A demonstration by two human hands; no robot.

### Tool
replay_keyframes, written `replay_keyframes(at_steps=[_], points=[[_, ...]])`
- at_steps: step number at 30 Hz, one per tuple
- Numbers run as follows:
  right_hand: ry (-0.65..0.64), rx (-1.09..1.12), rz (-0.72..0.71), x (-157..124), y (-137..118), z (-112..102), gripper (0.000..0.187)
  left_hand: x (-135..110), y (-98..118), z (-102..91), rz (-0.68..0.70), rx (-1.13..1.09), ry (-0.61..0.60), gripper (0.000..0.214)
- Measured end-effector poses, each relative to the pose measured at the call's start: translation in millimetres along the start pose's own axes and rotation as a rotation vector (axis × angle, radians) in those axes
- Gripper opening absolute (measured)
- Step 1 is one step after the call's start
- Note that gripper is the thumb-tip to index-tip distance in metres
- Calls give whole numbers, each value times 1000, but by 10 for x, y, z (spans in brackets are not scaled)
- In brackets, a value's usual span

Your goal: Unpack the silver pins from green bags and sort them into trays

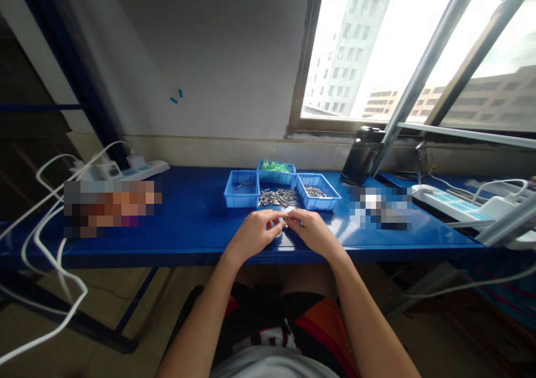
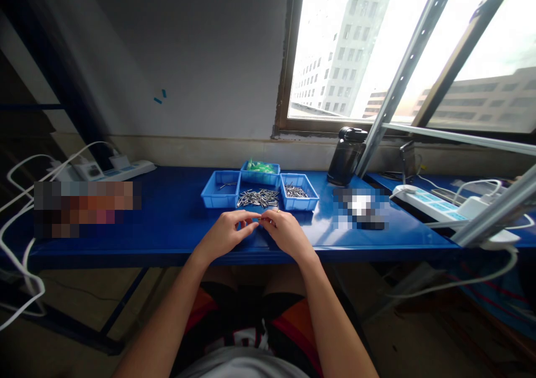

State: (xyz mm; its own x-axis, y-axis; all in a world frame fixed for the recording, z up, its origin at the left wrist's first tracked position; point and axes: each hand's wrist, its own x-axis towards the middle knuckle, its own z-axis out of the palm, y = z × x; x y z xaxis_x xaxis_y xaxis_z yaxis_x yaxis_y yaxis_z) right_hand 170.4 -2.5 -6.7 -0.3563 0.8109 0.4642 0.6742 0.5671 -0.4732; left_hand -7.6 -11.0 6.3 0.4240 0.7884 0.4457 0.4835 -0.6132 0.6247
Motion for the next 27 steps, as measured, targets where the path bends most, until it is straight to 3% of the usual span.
replay_keyframes(at_steps=[9,13,17,20,23,27], points=[[68,60,34,-3,-19,-16,15,25,-68,4,-115,144,118,23],[132,55,29,6,-33,-5,13,32,-101,22,-125,259,47,24],[97,-1,-18,25,-68,-7,13,33,-91,29,-128,306,-7,25],[129,-39,-37,65,-51,-111,15,31,-75,19,-146,298,-1,24],[256,-165,-16,149,72,-312,18,28,-65,6,-175,282,8,24],[394,-458,134,279,336,-547,21,27,-57,-5,-195,264,27,24]])
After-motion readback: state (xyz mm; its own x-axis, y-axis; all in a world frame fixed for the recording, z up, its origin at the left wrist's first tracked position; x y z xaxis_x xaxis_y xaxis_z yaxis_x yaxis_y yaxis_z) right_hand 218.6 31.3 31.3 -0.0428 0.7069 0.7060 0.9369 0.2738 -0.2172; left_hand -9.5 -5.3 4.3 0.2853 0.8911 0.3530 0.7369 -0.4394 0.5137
